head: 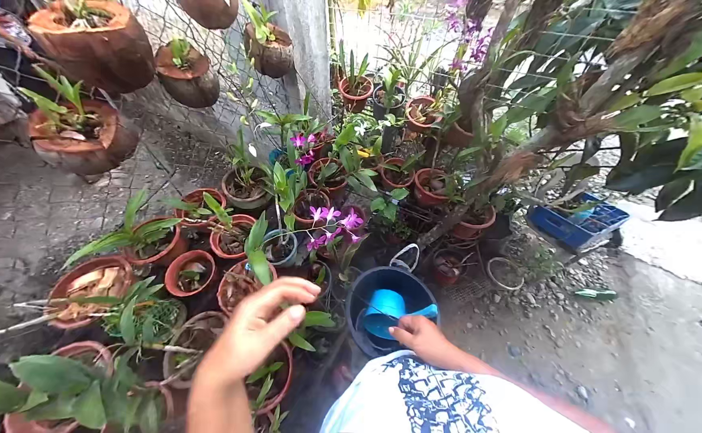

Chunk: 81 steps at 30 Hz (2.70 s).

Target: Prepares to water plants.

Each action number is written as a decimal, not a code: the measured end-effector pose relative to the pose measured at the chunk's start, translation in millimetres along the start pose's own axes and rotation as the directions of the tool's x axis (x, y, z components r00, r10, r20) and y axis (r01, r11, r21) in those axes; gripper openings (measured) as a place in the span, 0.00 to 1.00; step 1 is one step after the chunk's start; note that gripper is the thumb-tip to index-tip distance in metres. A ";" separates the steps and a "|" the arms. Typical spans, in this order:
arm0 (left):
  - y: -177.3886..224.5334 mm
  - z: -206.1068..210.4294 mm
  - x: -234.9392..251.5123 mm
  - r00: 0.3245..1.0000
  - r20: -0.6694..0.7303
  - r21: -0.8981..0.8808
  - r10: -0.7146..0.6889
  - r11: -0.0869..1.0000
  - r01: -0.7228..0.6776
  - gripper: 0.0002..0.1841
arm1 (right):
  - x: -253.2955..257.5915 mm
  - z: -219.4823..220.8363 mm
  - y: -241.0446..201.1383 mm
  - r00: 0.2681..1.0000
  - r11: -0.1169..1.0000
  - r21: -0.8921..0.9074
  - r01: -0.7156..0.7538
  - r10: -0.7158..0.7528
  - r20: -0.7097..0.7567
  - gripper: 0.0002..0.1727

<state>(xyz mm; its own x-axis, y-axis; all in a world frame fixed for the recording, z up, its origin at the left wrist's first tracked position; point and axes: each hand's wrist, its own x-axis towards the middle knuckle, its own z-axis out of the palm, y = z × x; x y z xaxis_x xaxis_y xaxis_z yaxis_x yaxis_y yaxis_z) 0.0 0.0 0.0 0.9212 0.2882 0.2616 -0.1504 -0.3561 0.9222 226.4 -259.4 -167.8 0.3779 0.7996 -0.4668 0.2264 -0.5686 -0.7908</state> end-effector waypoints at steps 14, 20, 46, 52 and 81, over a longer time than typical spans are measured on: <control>-115.3 125.3 -16.1 0.853 0.110 0.386 -0.511 0.812 0.437 0.33 | -1.6 4.1 -16.2 0.997 0.982 -0.188 -0.023 0.036 0.066 0.30; -141.4 134.9 3.7 0.791 0.089 0.514 -0.606 0.708 0.485 0.35 | -2.6 6.4 -16.6 0.996 0.973 -0.229 0.038 -0.018 0.091 0.31; -90.7 187.4 -0.4 0.974 0.153 0.337 -0.164 0.936 0.105 0.33 | -3.8 0.7 14.5 0.959 0.956 -0.116 0.268 -0.277 -0.064 0.49; -94.0 196.1 -0.8 0.971 0.192 0.404 -0.139 0.914 0.051 0.36 | -1.0 1.5 13.3 0.953 0.942 -0.154 0.299 -0.304 -0.009 0.53; -94.9 191.9 3.2 0.891 0.417 0.493 -0.178 0.868 -0.057 0.38 | -13.7 27.1 -9.8 0.949 0.971 -0.094 0.221 -0.237 -0.209 0.37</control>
<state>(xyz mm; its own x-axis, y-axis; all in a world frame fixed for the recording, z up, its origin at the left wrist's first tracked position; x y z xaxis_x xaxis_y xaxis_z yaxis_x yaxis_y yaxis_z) 86.1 -135.8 -141.3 0.9975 -0.0509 -0.0500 -0.0066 -0.7636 0.6456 194.7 -259.5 -164.4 0.4924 0.8529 -0.1732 0.3879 -0.3932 -0.8336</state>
